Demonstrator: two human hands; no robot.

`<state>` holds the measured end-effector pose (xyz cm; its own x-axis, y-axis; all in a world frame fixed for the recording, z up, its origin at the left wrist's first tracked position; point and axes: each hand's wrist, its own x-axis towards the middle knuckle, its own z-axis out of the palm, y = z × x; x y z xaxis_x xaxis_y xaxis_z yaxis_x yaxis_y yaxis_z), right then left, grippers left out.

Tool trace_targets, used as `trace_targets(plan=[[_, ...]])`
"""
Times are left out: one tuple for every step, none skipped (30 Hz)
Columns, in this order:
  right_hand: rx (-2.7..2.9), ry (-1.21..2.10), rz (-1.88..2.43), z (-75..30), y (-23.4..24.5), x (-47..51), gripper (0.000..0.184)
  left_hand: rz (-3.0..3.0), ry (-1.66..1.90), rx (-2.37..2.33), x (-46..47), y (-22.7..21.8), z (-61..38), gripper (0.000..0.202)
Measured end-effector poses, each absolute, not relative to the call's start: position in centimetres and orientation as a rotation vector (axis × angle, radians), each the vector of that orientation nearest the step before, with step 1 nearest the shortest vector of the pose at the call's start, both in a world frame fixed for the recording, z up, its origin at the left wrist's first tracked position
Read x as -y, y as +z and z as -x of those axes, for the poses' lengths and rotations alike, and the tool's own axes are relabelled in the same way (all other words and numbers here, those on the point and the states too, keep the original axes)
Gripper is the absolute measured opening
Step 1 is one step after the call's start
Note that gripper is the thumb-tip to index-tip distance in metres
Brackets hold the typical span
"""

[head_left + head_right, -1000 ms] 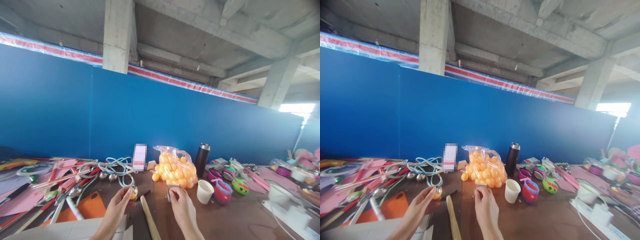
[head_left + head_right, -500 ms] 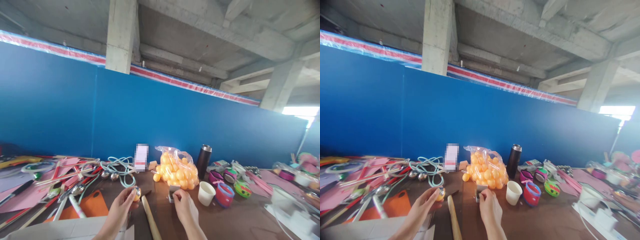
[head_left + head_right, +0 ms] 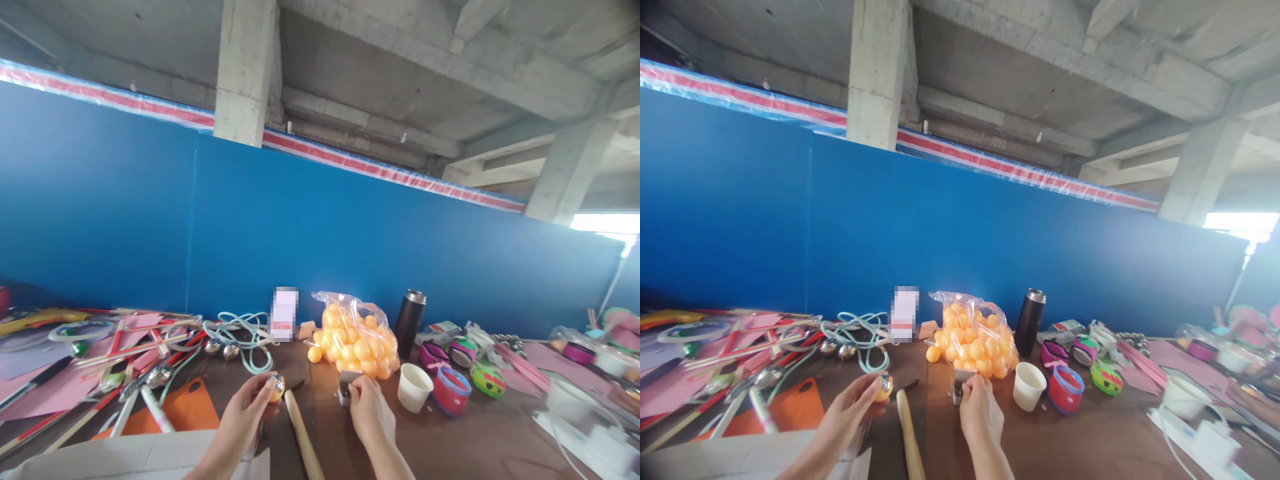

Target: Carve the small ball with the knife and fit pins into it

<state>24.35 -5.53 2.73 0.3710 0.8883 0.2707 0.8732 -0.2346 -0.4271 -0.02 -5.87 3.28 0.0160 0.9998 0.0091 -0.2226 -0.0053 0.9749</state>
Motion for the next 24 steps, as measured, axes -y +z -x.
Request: trace_targets(plan=[[1.517,0.036,2.126,-24.33,2.71,5.53,0.018,-1.055,1.302,-1.028,5.83,3.20,0.04,0.052],[1.518,0.034,2.126,-24.33,2.69,5.53,0.018,-1.057,1.304,-1.027,5.79,3.13,0.05,0.052],[1.519,0.034,2.126,-24.34,2.66,5.54,0.018,-1.059,1.306,-1.024,5.74,3.05,0.07,0.052],[1.522,0.035,2.125,-24.37,2.62,5.54,0.017,-1.062,1.306,-1.020,5.69,2.98,0.07,0.052],[1.526,0.037,2.123,-24.41,2.58,5.54,0.016,-1.065,1.307,-1.018,5.65,2.93,0.07,0.052],[1.531,0.038,2.119,-24.45,2.54,5.52,0.016,-1.068,1.304,-1.016,5.62,2.90,0.05,0.052],[1.537,0.039,2.115,-24.51,2.50,5.49,0.016,-1.069,1.302,-1.016,5.61,2.90,0.03,0.052],[1.541,0.039,2.112,-24.57,2.47,5.45,0.016,-1.068,1.300,-1.016,5.62,2.92,0.01,0.052],[1.544,0.039,2.111,-24.61,2.43,5.40,0.017,-1.066,1.302,-1.018,5.63,2.96,-0.01,0.052],[1.544,0.038,2.111,-24.65,2.41,5.33,0.017,-1.065,1.303,-1.019,5.64,2.99,-0.03,0.052],[1.543,0.038,2.112,-24.66,2.38,5.26,0.018,-1.064,1.305,-1.021,5.65,3.01,-0.04,0.052],[1.539,0.036,2.111,-24.65,2.36,5.20,0.018,-1.063,1.308,-1.022,5.65,3.00,-0.04,0.052],[1.534,0.035,2.111,-24.62,2.35,5.14,0.018,-1.064,1.309,-1.022,5.63,2.98,-0.03,0.052],[1.527,0.034,2.109,-24.57,2.34,5.10,0.018,-1.065,1.310,-1.021,5.61,2.93,-0.02,0.051],[1.520,0.033,2.105,-24.51,2.33,5.09,0.017,-1.067,1.309,-1.018,5.57,2.88,-0.01,0.051],[1.512,0.032,2.100,-24.45,2.33,5.09,0.017,-1.071,1.308,-1.014,5.55,2.83,0.00,0.051],[1.501,0.031,2.093,-24.40,2.34,5.11,0.017,-1.075,1.307,-1.013,5.52,2.80,0.01,0.051],[1.488,0.029,2.082,-24.36,2.36,5.14,0.018,-1.077,1.306,-1.013,5.52,2.78,0.02,0.051],[1.475,0.027,2.067,-24.33,2.40,5.18,0.018,-1.076,1.306,-1.015,5.52,2.79,0.02,0.051],[1.460,0.024,2.047,-24.33,2.46,5.22,0.018,-1.071,1.309,-1.019,5.54,2.82,0.02,0.051],[1.444,0.022,2.024,-24.35,2.54,5.26,0.019,-1.064,1.311,-1.019,5.57,2.87,0.02,0.051],[1.430,0.022,1.997,-24.38,2.65,5.31,0.018,-1.056,1.312,-1.018,5.60,2.92,0.02,0.051],[1.418,0.026,1.966,-24.40,2.77,5.36,0.018,-1.046,1.312,-1.018,5.63,2.99,0.03,0.051],[1.411,0.036,1.932,-24.39,2.92,5.44,0.017,-1.037,1.311,-1.018,5.64,3.05,0.03,0.051]])
